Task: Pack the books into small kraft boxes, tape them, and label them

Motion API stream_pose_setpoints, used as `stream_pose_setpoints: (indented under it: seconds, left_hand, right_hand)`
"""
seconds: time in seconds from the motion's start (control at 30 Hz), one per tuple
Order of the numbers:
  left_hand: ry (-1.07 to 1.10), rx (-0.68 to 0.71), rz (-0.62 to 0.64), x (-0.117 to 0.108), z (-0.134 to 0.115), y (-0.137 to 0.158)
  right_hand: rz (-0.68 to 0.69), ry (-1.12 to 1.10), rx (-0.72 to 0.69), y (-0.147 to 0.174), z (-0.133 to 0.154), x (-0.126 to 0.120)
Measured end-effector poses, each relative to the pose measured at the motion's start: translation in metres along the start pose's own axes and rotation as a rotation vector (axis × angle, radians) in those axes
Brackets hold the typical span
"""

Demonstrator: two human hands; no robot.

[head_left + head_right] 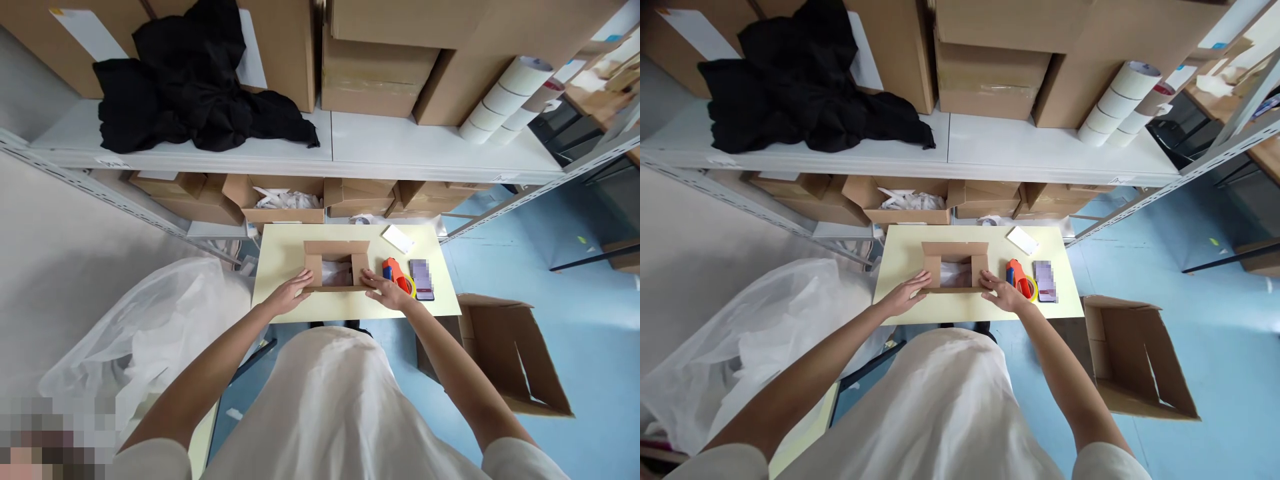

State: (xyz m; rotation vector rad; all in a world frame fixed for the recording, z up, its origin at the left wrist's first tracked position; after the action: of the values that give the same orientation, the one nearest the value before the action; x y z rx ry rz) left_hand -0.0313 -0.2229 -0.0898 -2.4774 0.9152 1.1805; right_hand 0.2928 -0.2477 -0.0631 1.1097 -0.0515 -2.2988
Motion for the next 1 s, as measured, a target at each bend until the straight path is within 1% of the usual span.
stream_pose_setpoints:
  seconds: [0.07, 0.2, 0.23, 0.3, 0.37, 0.47, 0.53, 0.63, 0.73, 0.83, 0.9, 0.93, 1.0]
  left_hand:
    - [0.101, -0.067, -0.111, 0.005, 0.001, -0.001]
    - [0.308, -0.290, -0.429, 0.016, 0.007, -0.009]
    - [0.331, -0.335, -0.484, 0.019, 0.009, -0.012]
    - [0.335, -0.386, -0.519, 0.024, 0.012, -0.019]
    - [0.315, -0.398, -0.494, 0.028, 0.013, -0.023]
    - [0.315, -0.418, -0.466, 0.028, 0.013, -0.025]
    - [0.326, -0.436, -0.462, 0.027, 0.012, -0.025]
    - [0.305, -0.447, -0.461, 0.024, 0.008, -0.024]
    - [0.294, -0.450, -0.465, 0.022, 0.007, -0.025]
    - [0.300, -0.440, -0.462, 0.021, 0.011, -0.027]
    - [0.274, -0.422, -0.453, 0.020, 0.013, -0.027]
    - [0.235, -0.403, -0.446, 0.019, 0.013, -0.027]
    - [0.088, -0.335, -0.421, 0.014, 0.007, -0.026]
  right_hand:
    - [-0.112, -0.076, 0.049, -0.005, -0.004, 0.002]
    - [-0.367, -0.132, 0.241, -0.020, -0.008, 0.009]
    - [-0.416, -0.112, 0.281, -0.023, -0.007, 0.009]
    - [-0.470, -0.018, 0.335, -0.031, -0.003, 0.005]
    - [-0.446, 0.133, 0.338, -0.039, 0.004, -0.003]
    - [-0.282, 0.349, 0.244, -0.053, 0.018, -0.018]
    - [-0.182, 0.445, 0.195, -0.061, 0.026, -0.026]
    - [-0.144, 0.515, 0.187, -0.067, 0.034, -0.029]
    - [-0.143, 0.499, 0.139, -0.063, 0.033, -0.020]
    - [-0.115, 0.461, 0.084, -0.051, 0.026, -0.004]
    - [-0.101, 0.443, 0.089, -0.043, 0.022, 0.007]
    - [-0.097, 0.434, 0.101, -0.041, 0.020, 0.011]
    - [-0.098, 0.415, 0.121, -0.036, 0.020, 0.019]
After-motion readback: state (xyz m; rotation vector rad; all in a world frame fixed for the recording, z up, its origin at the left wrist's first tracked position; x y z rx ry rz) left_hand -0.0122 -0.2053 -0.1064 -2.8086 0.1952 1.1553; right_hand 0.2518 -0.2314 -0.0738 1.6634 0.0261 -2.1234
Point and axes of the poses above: each hand's wrist, its own y-axis away from the middle knuckle, its own x-axis out of the palm, z = x × y, the point moved 2 cm from there along -y, towards the middle knuckle, and after that the axes turned 5 degrees about -y, right-handed, at the moved point
